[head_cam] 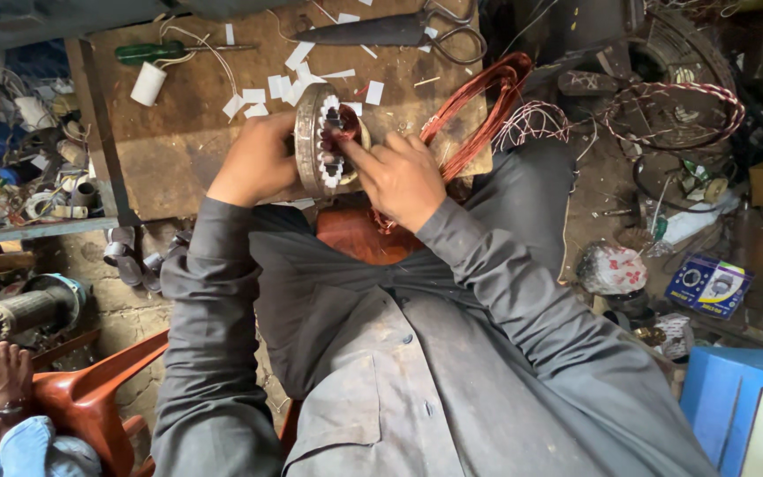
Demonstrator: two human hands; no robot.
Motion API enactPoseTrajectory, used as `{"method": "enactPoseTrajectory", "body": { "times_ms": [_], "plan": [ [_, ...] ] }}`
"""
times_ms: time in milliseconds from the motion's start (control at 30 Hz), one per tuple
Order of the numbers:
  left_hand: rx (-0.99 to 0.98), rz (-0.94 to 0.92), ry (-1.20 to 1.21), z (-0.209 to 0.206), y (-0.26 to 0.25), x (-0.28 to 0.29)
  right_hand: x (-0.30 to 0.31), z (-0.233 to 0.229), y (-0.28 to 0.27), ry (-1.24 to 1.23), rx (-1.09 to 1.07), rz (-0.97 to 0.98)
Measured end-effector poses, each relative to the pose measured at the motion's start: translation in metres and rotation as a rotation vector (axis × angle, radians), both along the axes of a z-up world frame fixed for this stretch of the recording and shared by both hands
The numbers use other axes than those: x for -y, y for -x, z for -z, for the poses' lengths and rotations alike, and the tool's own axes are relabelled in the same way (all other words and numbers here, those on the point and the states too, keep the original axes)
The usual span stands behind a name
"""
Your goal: The person cuts white insulating tape with scissors and places the pieces into the slots of a motor stator. They then wind copper wire around the stator core, tucking the wire into the slots and arranging it by hand.
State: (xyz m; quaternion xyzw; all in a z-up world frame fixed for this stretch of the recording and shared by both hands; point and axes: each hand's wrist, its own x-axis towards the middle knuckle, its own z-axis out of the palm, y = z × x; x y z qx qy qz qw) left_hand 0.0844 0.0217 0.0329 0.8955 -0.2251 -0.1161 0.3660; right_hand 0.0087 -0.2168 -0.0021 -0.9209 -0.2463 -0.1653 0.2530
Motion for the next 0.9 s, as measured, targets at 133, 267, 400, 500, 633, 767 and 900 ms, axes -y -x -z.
{"method": "enactPoseTrajectory", "body": {
  "times_ms": [133, 267, 400, 500, 633, 767, 900],
  "plan": [
    [-0.037, -0.155, 0.253, 0.017, -0.003, -0.004, 0.001, 0.001, -0.009, -0.057, -0.045, 0.007],
    [-0.046, -0.382, 0.548, 0.036, -0.001, 0.0, 0.001, 0.003, -0.009, -0.104, -0.069, 0.002],
    [0.584, -0.323, 0.243, 0.05, 0.044, 0.007, -0.002, 0.006, -0.011, -0.118, -0.082, 0.012],
    [0.552, -0.257, 0.094, 0.059, 0.062, 0.005, -0.004, 0.008, -0.01, -0.149, -0.079, 0.005],
    [0.418, -0.15, 0.029, 0.064, 0.051, -0.007, -0.003, 0.004, -0.007, -0.15, -0.067, 0.017],
    [0.358, -0.089, 0.02, 0.061, 0.036, -0.013, -0.002, -0.001, -0.003, -0.206, -0.091, 0.014],
    [0.371, -0.03, 0.012, 0.059, 0.031, -0.01, -0.009, -0.004, -0.006, -0.236, -0.157, 0.018]
  ]
}}
